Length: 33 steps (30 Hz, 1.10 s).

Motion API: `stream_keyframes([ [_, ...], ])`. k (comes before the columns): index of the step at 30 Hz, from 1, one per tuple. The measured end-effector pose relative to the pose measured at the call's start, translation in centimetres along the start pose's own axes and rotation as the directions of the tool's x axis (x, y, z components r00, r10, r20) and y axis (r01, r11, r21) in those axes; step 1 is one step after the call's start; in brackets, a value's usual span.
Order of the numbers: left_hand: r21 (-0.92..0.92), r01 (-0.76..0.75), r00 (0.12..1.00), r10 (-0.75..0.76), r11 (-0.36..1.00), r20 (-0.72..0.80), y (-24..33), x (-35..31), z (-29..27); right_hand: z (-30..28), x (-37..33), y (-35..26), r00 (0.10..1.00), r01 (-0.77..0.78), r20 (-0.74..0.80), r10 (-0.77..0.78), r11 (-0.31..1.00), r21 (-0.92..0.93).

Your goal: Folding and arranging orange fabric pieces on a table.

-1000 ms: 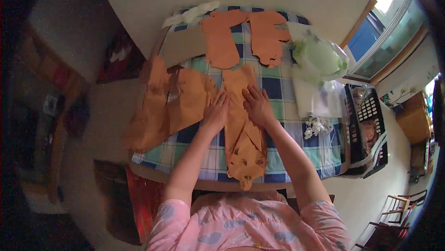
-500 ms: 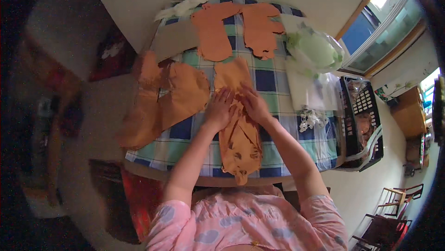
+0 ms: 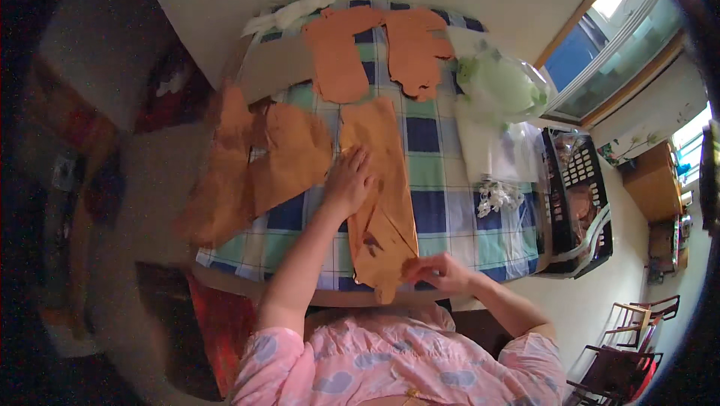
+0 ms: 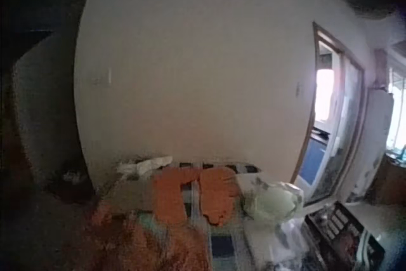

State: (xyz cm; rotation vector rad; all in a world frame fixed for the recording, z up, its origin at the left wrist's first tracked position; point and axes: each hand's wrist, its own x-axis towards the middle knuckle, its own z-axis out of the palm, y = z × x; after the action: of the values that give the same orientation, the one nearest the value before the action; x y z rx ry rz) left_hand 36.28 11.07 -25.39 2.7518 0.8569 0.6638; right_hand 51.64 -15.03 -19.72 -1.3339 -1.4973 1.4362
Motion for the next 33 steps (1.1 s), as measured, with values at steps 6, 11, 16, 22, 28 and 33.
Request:
stream_keyframes([
  [6,0.066,-0.015,0.997,0.01,0.998,0.08,0.3,-0.4,-0.5,-7.2,11.8,-1.2,0.862,0.055,-0.382,-0.332,0.812,-0.582],
  [11,0.021,0.032,0.995,-0.034,0.999,0.098,1.0,0.0,-0.6,-9.7,18.0,1.2,0.827,0.008,-0.248,-0.505,0.452,-0.892],
  [16,-0.051,0.085,0.992,-0.079,0.995,0.102,0.8,-0.3,-2.0,-8.8,18.2,0.9,0.856,0.005,-0.214,-0.471,0.421,-0.907],
  [22,-0.317,0.231,0.971,-0.236,0.92,0.022,-5.2,5.1,-4.5,-9.0,18.0,1.2,0.857,-0.034,-0.273,-0.437,0.481,-0.876],
  [28,0.256,0.275,0.961,-0.259,0.927,-0.095,-20.6,9.6,-5.2,-9.1,17.4,1.1,0.845,-0.031,-0.272,-0.461,0.466,-0.884],
  [33,0.2,0.208,0.977,-0.211,0.957,-0.007,-21.9,13.0,-4.9,-9.9,17.2,2.0,0.855,-0.096,-0.321,-0.407,0.484,-0.87],
])
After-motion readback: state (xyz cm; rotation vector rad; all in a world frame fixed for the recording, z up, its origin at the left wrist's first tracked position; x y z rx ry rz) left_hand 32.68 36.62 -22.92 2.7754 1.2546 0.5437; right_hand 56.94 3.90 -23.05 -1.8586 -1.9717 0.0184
